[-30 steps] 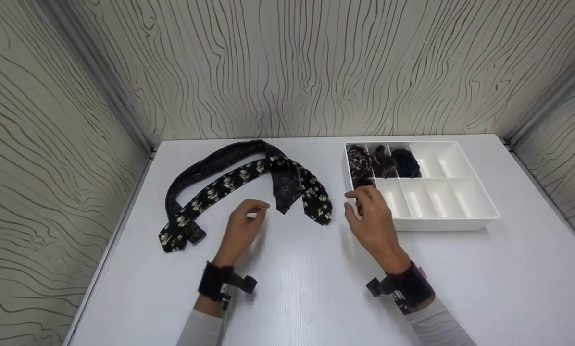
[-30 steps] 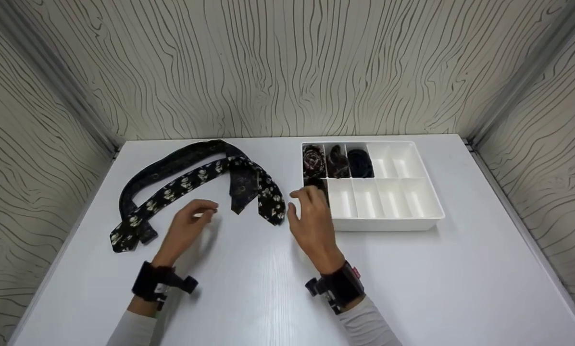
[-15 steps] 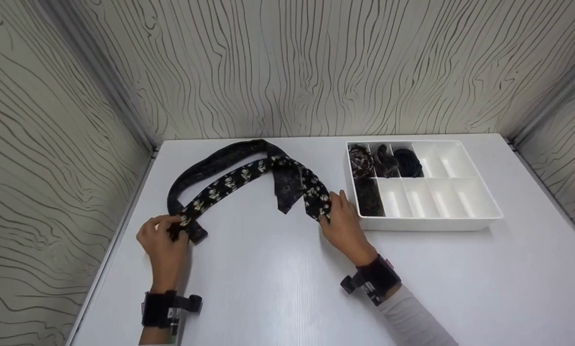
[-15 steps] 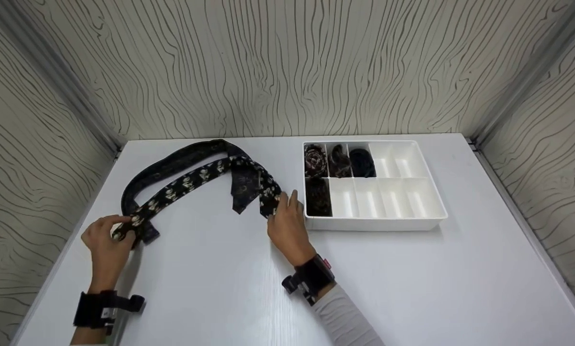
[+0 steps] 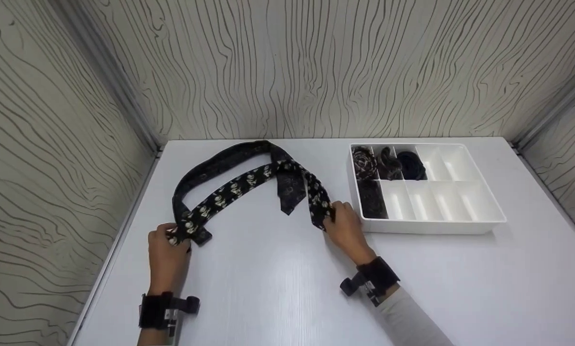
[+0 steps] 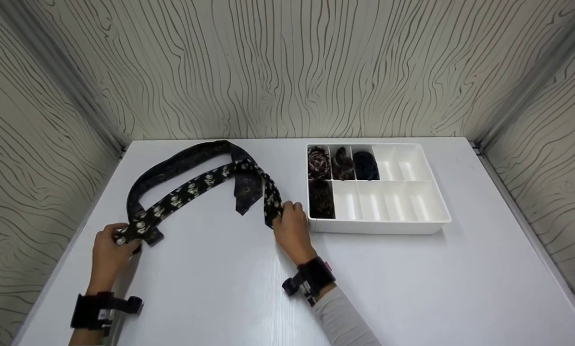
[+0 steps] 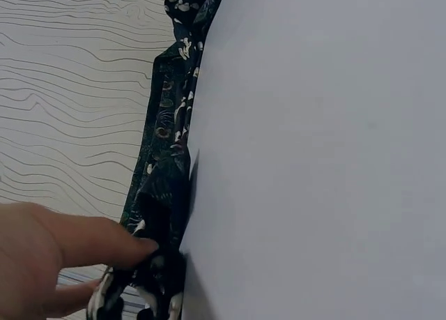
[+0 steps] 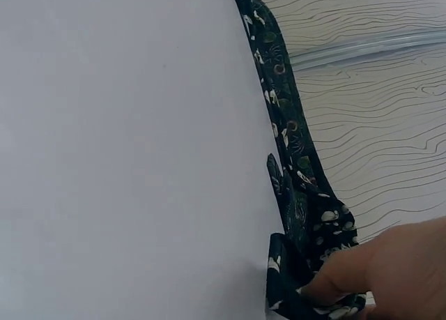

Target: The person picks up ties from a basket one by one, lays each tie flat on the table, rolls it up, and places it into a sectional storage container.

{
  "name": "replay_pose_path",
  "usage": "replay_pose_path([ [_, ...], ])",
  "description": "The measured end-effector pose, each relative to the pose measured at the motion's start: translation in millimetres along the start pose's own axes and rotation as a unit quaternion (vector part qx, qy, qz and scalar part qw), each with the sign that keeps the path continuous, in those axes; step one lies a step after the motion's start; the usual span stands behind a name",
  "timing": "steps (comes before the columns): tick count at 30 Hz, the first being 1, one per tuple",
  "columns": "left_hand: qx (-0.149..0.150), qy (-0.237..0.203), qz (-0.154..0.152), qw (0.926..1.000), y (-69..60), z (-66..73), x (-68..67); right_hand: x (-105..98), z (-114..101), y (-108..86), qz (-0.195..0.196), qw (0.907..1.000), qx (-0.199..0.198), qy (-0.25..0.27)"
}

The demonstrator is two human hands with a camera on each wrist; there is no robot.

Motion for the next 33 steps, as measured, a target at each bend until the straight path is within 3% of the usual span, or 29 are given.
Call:
replay_pose_path([
  [8,0.002,-0.05,-0.003,0.9987,-1.0,3.5,-6.7,-25.1,-5.5,-13.7,-0.011,0.9945,0.037,0.098],
  [16,-0.022,-0.081,-0.05,0.9952,-8.1,13.3,-6.0,-66.2,7.7,-26.4,0.008,0.9876,0.081,0.134],
  [22,-0.023,-0.16,-0.057,0.9851,-10.8,18.6,-12.5,-112.4,29.1,-36.2,0.038,0.9785,0.121,0.162],
  [27,-0.014,-0.166,-0.109,0.98,-12.1,21.9,-14.7,-157.1,58.3,-37.9,0.086,0.9696,0.175,0.148],
  [30,-0.007,-0.17,-0.111,0.9791,-12.1,21.2,-15.2,-180.3,78.0,-37.3,0.106,0.9624,0.205,0.143],
  [33,-0.018,-0.181,-0.101,0.9782,-12.6,18.5,-15.3,-198.8,97.1,-38.4,0.103,0.9578,0.227,0.143],
])
Point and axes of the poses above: each hand's wrist, its own y-axis towards the middle knuckle, its own x-axis out of the palm, z = x × y, the point moved 5 cm from there along y, towards the middle knuckle, and after that the axes turned 15 degrees about z, right-handed, at the moved point
